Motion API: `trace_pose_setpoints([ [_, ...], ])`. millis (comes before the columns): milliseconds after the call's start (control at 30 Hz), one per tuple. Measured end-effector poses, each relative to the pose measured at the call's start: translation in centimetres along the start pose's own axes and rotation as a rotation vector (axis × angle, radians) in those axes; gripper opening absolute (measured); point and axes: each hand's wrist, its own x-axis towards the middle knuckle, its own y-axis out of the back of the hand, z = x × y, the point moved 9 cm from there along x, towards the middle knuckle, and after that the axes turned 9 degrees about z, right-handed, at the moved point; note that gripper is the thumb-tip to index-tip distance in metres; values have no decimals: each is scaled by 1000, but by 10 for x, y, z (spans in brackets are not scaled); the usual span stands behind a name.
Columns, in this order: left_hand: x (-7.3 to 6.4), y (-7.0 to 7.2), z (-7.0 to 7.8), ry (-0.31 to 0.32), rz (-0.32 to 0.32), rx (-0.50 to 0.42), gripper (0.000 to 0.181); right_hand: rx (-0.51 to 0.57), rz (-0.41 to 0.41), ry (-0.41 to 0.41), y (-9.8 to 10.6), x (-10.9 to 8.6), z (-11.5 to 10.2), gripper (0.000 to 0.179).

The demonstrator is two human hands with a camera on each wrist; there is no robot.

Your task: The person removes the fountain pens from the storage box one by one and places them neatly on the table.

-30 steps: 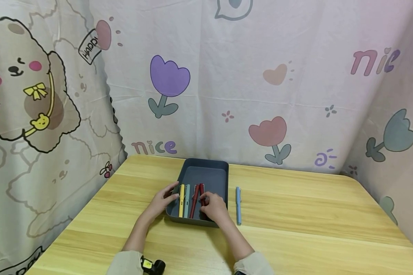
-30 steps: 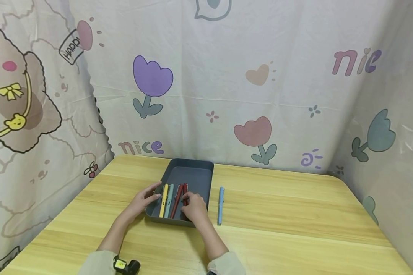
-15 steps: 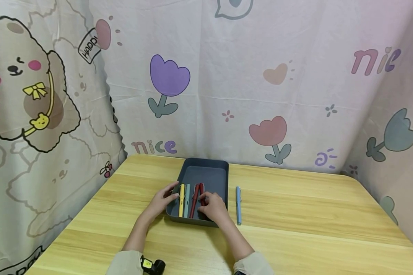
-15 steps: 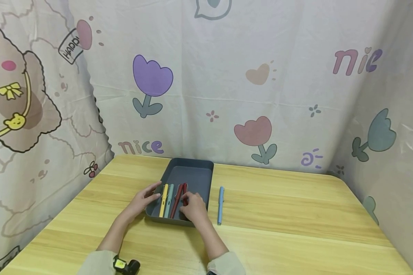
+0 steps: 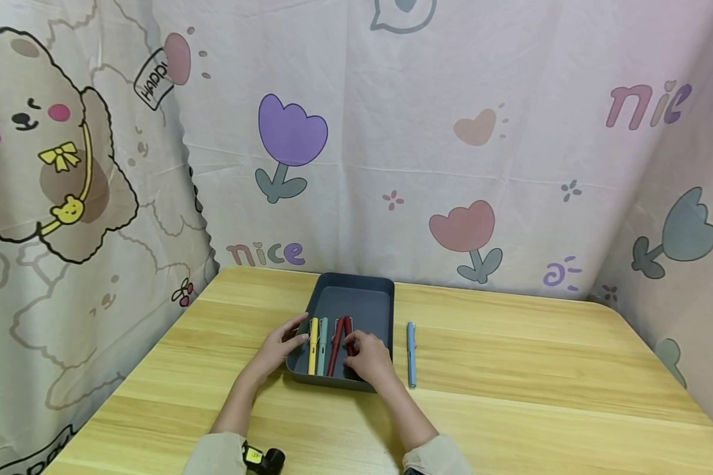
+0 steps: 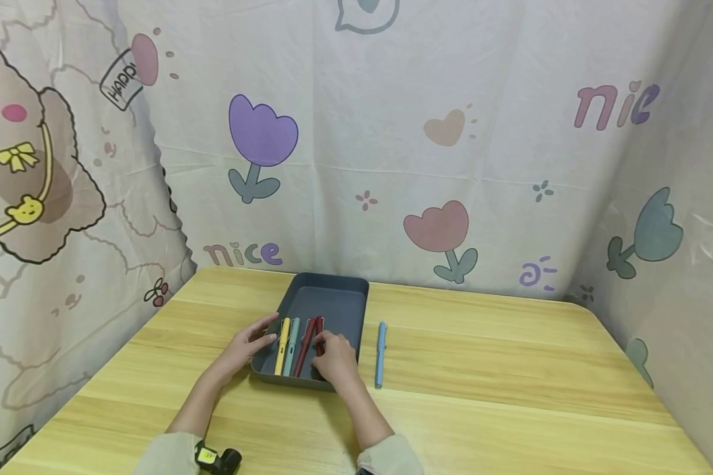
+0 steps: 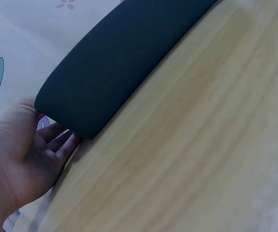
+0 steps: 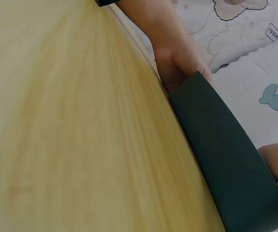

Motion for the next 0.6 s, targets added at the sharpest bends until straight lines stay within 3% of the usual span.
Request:
trace_pose_setpoints([
  [367, 0, 1, 0, 4, 6, 0, 51, 59, 1, -46, 1, 0, 2, 29],
  [600, 14, 2, -28, 0, 9, -5, 52, 92, 11, -54, 3, 0, 3, 30],
])
